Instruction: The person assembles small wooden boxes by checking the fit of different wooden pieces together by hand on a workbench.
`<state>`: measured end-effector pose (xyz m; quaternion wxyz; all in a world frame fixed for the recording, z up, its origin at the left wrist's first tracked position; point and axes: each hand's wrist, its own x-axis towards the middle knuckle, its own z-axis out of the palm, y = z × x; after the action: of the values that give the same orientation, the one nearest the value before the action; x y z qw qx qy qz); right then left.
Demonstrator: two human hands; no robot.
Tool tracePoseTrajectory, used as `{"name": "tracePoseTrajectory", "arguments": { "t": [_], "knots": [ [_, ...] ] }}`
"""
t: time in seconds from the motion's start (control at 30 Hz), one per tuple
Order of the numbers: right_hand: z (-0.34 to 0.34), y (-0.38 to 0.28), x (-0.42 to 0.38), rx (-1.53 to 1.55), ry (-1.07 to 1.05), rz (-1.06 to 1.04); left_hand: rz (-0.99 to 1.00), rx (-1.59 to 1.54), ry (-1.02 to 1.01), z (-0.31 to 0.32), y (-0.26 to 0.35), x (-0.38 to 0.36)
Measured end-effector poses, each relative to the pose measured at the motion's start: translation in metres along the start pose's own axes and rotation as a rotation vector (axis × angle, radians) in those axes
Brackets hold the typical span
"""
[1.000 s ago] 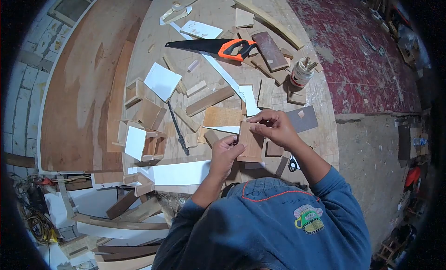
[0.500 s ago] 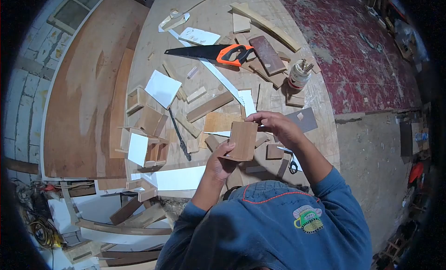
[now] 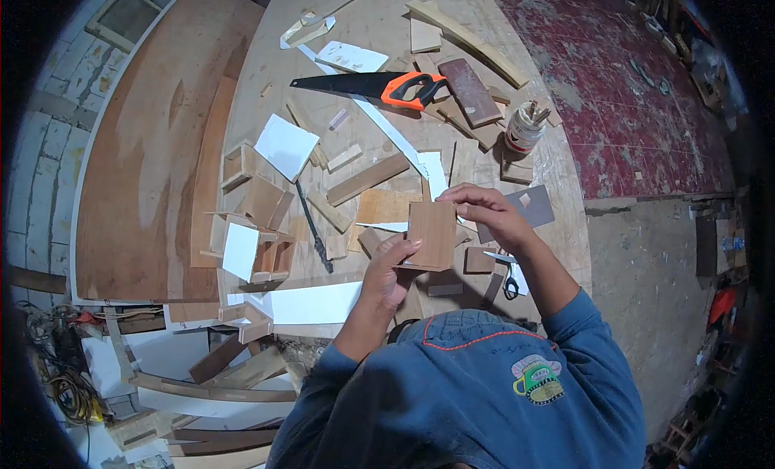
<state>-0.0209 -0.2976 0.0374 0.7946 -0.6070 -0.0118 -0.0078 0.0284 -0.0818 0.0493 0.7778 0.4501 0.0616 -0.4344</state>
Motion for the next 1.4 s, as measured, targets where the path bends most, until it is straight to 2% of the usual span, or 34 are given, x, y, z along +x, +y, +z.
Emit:
{"name": "tracePoseTrajectory", "arguments": {
  "t": [0.07,0.13,0.27,0.3,0.37,0.43,0.47,0.53,0.57,0.7,0.8,1.0,1.2,1.27,1.4],
  "knots": [
    [-0.001,0.000,0.000,-0.011,-0.047,-0.005,-0.022,0.017,0.014,0.009,0.006,-0.002],
    [0.003,0.000,-0.002,0.223,0.010,0.074,-0.038,-0.019,0.041,0.011,0.007,0.001],
    [0.006,0.003,-0.002,0.192,0.039,0.082,-0.079,-0.126,0.093,0.004,0.005,0.008],
    [0.009,0.002,-0.003,0.136,0.071,0.023,-0.077,-0.125,0.093,-0.002,0.004,0.011],
    [0.013,0.000,-0.005,0.080,0.100,-0.038,-0.102,-0.221,0.007,-0.013,0.003,0.018],
    [0.016,-0.001,-0.008,-0.523,0.153,-0.401,-0.084,-0.250,0.002,-0.010,0.004,0.018],
    [0.021,-0.003,-0.010,-0.523,0.154,-0.400,-0.069,-0.279,-0.005,-0.008,0.003,0.019],
    [0.034,-0.007,-0.011,-0.763,0.263,-0.437,-0.056,-0.274,0.025,-0.002,0.003,0.018],
    [0.038,-0.007,-0.010,-0.784,0.289,-0.418,-0.039,-0.270,0.056,0.002,0.002,0.017],
    [0.041,0.005,-0.004,-0.723,0.351,-0.425,-0.038,-0.241,0.117,0.009,0.002,0.015],
    [0.040,0.009,-0.002,-0.710,0.360,-0.431,-0.034,-0.272,0.067,0.008,-0.001,0.014],
    [0.038,0.013,-0.003,-0.735,0.380,-0.442,0.051,-0.184,0.107,0.016,-0.003,0.008],
    [0.034,0.016,-0.007,-0.725,0.379,-0.490,0.190,-0.061,0.032,0.026,-0.003,0.000],
    [0.037,0.012,-0.010,-0.630,0.375,-0.436,0.265,-0.037,0.026,0.031,-0.002,-0.003],
    [0.031,0.014,-0.016,-0.622,0.311,-0.329,0.276,-0.003,0.008,0.031,-0.001,-0.008]
  ]
}}
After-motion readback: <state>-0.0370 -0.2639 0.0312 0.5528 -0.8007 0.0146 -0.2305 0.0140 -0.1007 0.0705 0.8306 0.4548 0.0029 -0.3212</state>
